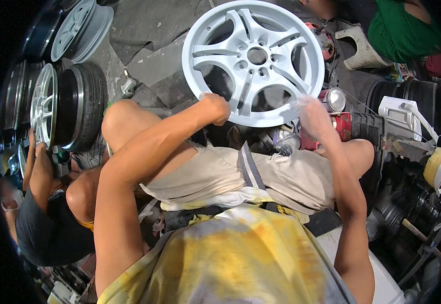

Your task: The person sits on the floor and scrubs a silver car wheel rim with a small brush and a white cloth. They repeatedly dip the brush into a red container and scrub the spokes and inner barrel of the rim. Another person is visible in the background working on a different wheel.

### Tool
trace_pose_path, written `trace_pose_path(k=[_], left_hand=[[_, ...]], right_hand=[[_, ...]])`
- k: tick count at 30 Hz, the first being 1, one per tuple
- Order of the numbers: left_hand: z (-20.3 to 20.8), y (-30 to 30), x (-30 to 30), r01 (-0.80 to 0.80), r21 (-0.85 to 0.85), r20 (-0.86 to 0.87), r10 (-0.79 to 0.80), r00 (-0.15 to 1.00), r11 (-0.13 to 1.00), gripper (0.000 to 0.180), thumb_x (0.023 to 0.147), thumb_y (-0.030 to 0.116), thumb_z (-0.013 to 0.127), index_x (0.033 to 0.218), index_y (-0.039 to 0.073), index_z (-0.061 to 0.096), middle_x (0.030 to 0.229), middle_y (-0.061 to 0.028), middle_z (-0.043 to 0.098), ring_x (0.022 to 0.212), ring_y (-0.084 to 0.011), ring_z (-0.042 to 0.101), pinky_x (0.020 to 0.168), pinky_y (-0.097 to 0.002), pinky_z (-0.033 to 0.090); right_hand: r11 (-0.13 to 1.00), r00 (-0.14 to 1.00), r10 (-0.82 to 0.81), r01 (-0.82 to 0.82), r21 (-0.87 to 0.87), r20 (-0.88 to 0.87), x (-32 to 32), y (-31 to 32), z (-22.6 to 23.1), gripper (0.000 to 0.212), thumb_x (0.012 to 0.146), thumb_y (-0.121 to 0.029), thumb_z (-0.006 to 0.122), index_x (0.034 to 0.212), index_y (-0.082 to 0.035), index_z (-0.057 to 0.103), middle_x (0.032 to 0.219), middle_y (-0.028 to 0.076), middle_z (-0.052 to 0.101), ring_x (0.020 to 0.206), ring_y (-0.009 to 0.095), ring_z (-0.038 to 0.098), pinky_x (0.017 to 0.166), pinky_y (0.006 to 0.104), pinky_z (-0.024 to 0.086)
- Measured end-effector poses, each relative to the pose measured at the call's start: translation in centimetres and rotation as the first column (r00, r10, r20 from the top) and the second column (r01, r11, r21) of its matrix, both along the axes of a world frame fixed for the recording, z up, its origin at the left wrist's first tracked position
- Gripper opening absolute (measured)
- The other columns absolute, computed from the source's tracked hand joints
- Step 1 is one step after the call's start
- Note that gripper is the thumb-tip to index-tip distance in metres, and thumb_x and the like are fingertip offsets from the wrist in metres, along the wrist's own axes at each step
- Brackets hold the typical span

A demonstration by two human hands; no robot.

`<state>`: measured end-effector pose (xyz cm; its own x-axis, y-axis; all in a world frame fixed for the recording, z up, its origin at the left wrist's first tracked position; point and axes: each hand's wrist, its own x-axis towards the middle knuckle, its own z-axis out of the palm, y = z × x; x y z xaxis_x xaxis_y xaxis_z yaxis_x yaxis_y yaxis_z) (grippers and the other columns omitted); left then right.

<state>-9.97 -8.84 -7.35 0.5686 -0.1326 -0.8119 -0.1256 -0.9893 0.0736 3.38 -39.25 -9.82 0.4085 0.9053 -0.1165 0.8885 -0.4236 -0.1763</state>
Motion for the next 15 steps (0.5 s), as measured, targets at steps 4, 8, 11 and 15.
trace_pose_path(k=[4,8,11,15], left_hand=[[-1.3,0.9,1.1,0.084,-0.240,-0.016,-0.090,0.996,0.967,0.026,0.074,0.015,0.068,0.091,-0.003,0.076,0.083,-0.0155,0.074,0.077,-0.0286,0.071,0.067,-0.0422,0.054],[0.7,3.2,4.6,-0.086,-0.340,-0.091,0.058,0.994,0.936,0.027,0.076,0.018,0.065,0.086,-0.007,0.072,0.069,-0.0130,0.067,0.060,-0.0264,0.059,0.057,-0.0451,0.046],[2.8,6.2,4.7,-0.226,-0.276,0.156,0.276,0.948,0.934,0.036,0.084,0.024,0.066,0.102,-0.006,0.072,0.094,-0.0215,0.075,0.083,-0.0353,0.072,0.076,-0.0471,0.056],[7.7,12.3,2.7,-0.324,-0.348,0.408,0.453,0.793,0.880,0.045,0.094,0.033,0.065,0.122,-0.001,0.070,0.113,-0.0224,0.073,0.101,-0.0372,0.072,0.091,-0.0442,0.056]], right_hand=[[0.998,0.991,0.029,-0.037,-0.059,-0.132,-5.9,5.0,-0.4,0.021,0.079,-0.003,0.059,0.094,-0.001,0.074,0.096,0.021,0.071,0.095,0.036,0.069,0.083,0.0461,0.058],[0.972,0.919,-0.211,0.234,0.030,-0.333,-11.0,14.2,-1.1,0.011,0.075,-0.004,0.062,0.078,0.001,0.071,0.084,0.024,0.067,0.083,0.042,0.069,0.082,0.0502,0.057],[0.974,0.936,-0.173,0.208,0.087,-0.306,-11.3,14.8,-2.6,0.015,0.077,-0.003,0.061,0.085,0.001,0.073,0.085,0.025,0.067,0.085,0.042,0.068,0.083,0.0501,0.057],[0.998,0.917,-0.053,0.057,-0.003,-0.395,-8.6,11.0,-0.9,0.024,0.077,0.001,0.060,0.096,-0.004,0.075,0.090,0.023,0.068,0.089,0.042,0.068,0.082,0.0506,0.056]])
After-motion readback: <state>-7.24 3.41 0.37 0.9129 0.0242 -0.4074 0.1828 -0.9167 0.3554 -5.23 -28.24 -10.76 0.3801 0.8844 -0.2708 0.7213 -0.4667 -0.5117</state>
